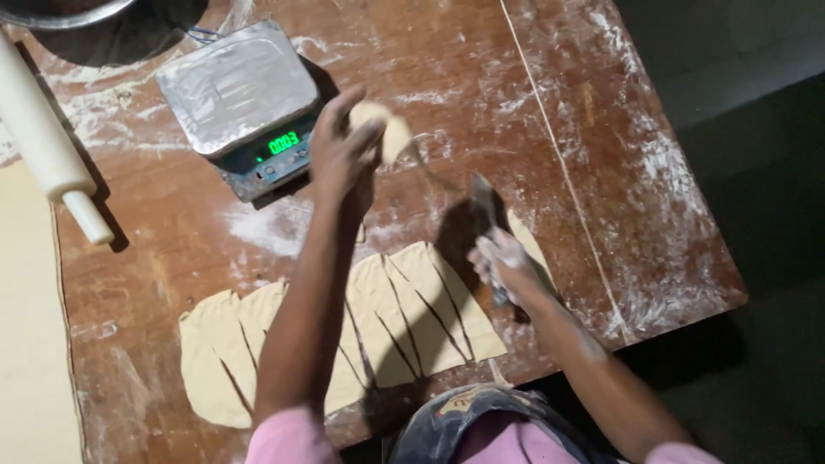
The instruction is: Cutting and rolling dough to shape croissants or pastries on a work surface.
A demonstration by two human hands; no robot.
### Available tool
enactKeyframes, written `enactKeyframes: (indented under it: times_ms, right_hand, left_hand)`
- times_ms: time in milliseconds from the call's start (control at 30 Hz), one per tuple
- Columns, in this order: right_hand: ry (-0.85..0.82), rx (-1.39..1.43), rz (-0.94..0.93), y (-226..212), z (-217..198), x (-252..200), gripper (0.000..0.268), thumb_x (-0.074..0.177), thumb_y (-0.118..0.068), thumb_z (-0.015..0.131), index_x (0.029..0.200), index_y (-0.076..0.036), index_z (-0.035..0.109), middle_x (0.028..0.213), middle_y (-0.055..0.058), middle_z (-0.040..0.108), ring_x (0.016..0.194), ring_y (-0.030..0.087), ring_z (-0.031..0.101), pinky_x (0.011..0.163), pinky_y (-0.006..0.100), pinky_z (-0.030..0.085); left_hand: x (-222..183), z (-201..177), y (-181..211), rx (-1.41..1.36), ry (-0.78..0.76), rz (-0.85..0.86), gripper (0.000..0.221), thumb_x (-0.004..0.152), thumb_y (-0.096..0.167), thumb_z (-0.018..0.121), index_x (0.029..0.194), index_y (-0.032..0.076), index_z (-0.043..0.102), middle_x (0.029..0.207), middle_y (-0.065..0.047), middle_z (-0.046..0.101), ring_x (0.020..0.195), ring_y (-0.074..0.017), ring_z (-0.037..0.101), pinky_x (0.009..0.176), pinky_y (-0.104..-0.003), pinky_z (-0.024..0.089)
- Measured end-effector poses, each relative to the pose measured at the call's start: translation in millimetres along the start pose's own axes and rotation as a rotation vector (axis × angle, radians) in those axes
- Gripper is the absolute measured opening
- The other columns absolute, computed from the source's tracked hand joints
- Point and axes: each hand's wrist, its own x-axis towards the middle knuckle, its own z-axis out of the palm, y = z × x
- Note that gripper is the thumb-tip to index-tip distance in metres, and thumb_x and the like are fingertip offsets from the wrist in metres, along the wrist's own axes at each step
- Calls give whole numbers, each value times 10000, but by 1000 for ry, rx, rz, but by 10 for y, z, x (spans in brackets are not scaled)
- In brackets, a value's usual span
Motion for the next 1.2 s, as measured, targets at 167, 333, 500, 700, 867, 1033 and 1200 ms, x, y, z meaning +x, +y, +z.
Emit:
enactKeyframes:
  times_ms: [167, 333, 500, 700, 867, 1033, 1200]
  right_hand:
    - [19, 194, -25, 254, -865, -553, 248, 984, -104, 617, 1224, -67, 570, 879, 66, 653, 692, 102, 597, 554, 248, 516]
    - [9, 244, -5, 160, -1287, -798, 190, 975, -124, 592, 1152, -81, 539, 866, 73, 671, 668, 114, 621, 534, 260, 531]
    - [-63, 78, 79, 249, -1416, -607, 172, 1006, -194, 574, 1145, -101, 531, 804, 48, 643, 599, 101, 557, 467, 252, 461]
    - [-109, -252, 48, -135, -985, -381, 154, 1031, -221, 544, 1116, -101, 499, 747, 32, 595, 568, 129, 556, 457, 297, 462]
    - [-107, -861, -957, -61, -660, -187, 92, 1077, -197, 480, 1040, -116, 455, 837, 161, 623, 817, 384, 668, 649, 453, 519]
    - [5, -946, -564, -39, -396, -266, 179, 1019, -164, 578, 1093, -13, 516, 751, 229, 609, 719, 428, 646, 588, 495, 511]
    - [-50, -1027, -454, -179, -214, -303, 186, 1024, -121, 558, 1107, 20, 471, 736, 230, 602, 688, 384, 666, 539, 462, 529]
  left_hand:
    - [963, 373, -970, 8, 173, 92, 465, 888, -78, 679, 1333, 26, 596, 1315, -184, 648, 1075, -275, 709, 842, -385, 665]
    - [615, 673, -1514, -173, 367, 84, 410, 858, -124, 596, 1259, -34, 601, 1195, -217, 659, 963, -314, 725, 729, -389, 660]
    - [-223, 304, -2842, -360, 568, -245, 196, 858, -92, 526, 1050, -78, 566, 907, -197, 671, 698, -291, 697, 564, -361, 638]
    - [-912, 295, -2719, -26, 565, -329, 356, 856, -55, 616, 1210, -43, 580, 913, -164, 643, 681, -261, 692, 585, -362, 645]
    - [-888, 97, -2616, 1099, 440, 230, 406, 820, 61, 790, 1198, 72, 642, 1141, -169, 624, 973, -295, 658, 835, -395, 563]
    - [-830, 162, -2452, 1176, 210, 209, 370, 802, 135, 820, 1135, 83, 666, 1067, -143, 595, 1006, -337, 597, 871, -461, 496]
    - [-755, 99, -2445, 1148, 235, 143, 303, 824, 171, 810, 1088, 106, 676, 1056, -135, 591, 1020, -336, 608, 856, -464, 501]
